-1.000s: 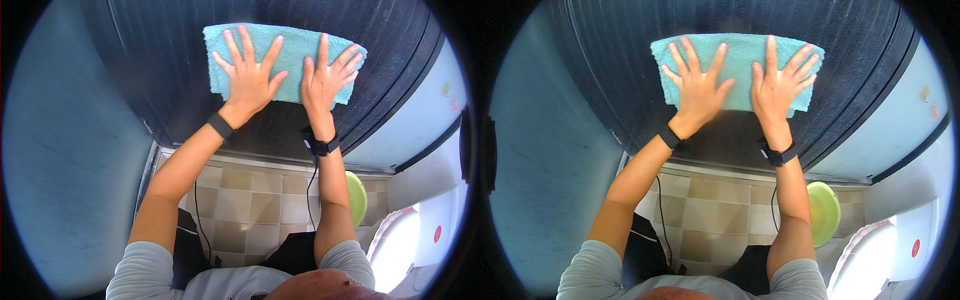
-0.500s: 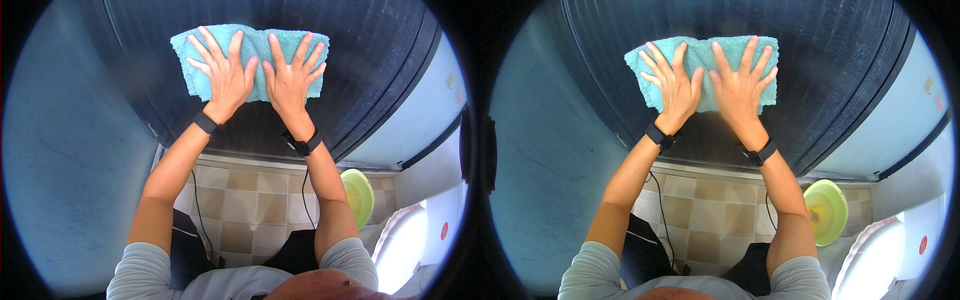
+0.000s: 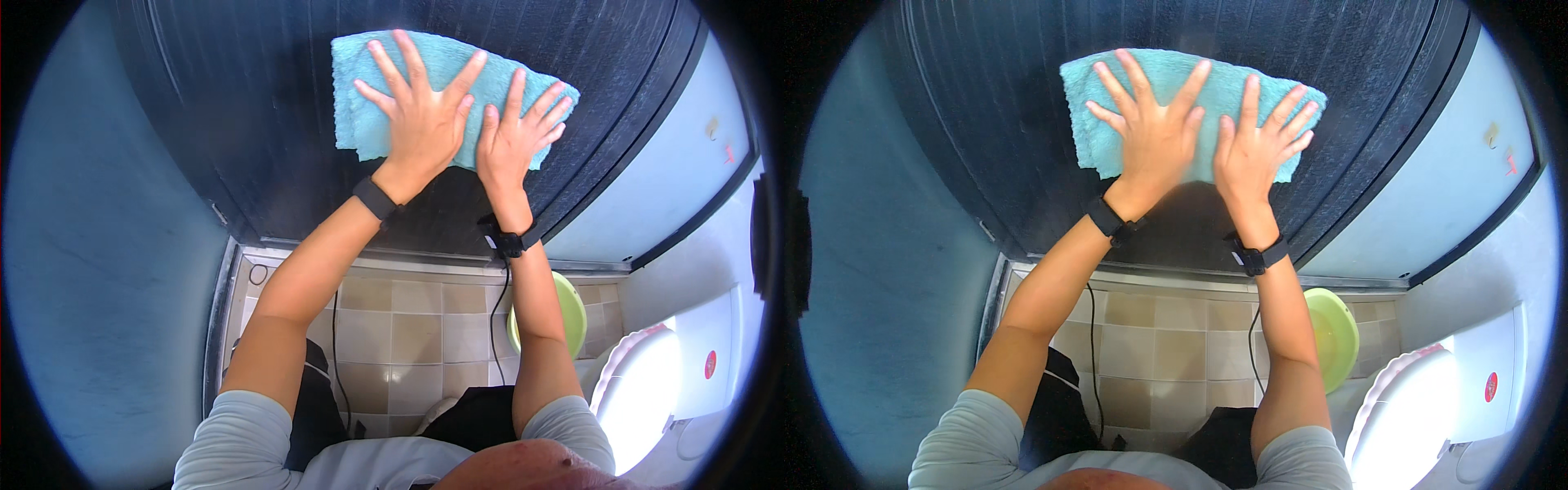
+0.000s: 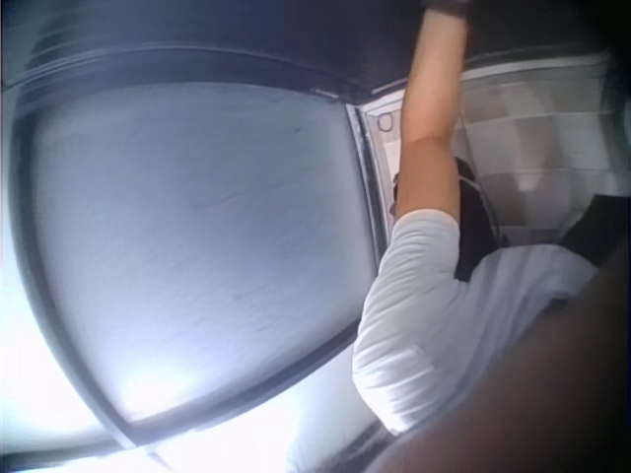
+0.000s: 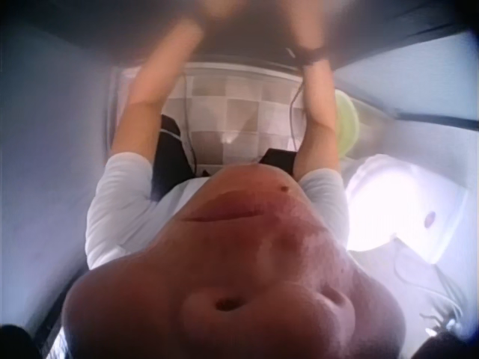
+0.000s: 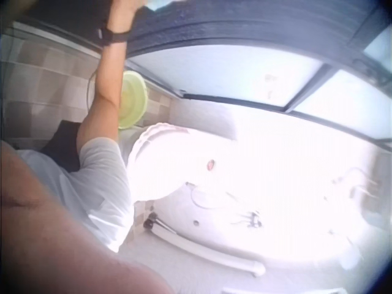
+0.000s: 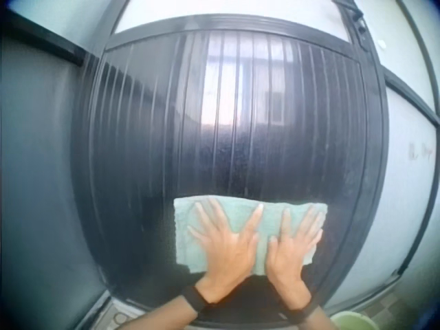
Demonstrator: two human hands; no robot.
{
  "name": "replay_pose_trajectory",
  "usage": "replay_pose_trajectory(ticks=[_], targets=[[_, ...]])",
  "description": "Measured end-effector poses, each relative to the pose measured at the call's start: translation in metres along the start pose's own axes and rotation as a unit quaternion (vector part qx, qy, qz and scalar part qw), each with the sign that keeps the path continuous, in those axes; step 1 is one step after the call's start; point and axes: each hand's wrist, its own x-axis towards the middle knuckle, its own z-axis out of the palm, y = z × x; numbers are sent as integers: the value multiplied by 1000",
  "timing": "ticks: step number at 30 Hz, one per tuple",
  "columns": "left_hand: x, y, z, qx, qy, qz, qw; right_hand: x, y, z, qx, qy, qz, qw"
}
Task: The person cleans a dark-colored door by hand with a blue cloth, repeatedly wiping the surface in different areas.
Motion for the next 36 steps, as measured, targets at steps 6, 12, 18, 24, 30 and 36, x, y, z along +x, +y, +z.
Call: replay_pose_trajectory(ticks=[6, 12, 18, 24, 30, 36], targets=[[-12, 14, 11, 20, -23, 38, 999, -11, 38, -3, -5, 7, -9, 1000], [-25, 7, 5, 5, -76, 47, 996, -12, 35, -6, 10, 10, -4, 1000], [-27, -11, -15, 57, -76, 62, 994, -9, 13, -5, 19, 10, -17, 1000], [-32, -59, -34, 88, -84, 66, 990, -7, -40, 8, 35, -10, -45, 998], [-48, -94, -41, 94, -87, 72, 989, -23, -79, 27, 65, -46, -72, 994], [-48, -95, -35, 57, -73, 72, 993, -25, -82, 29, 88, -60, -72, 992]])
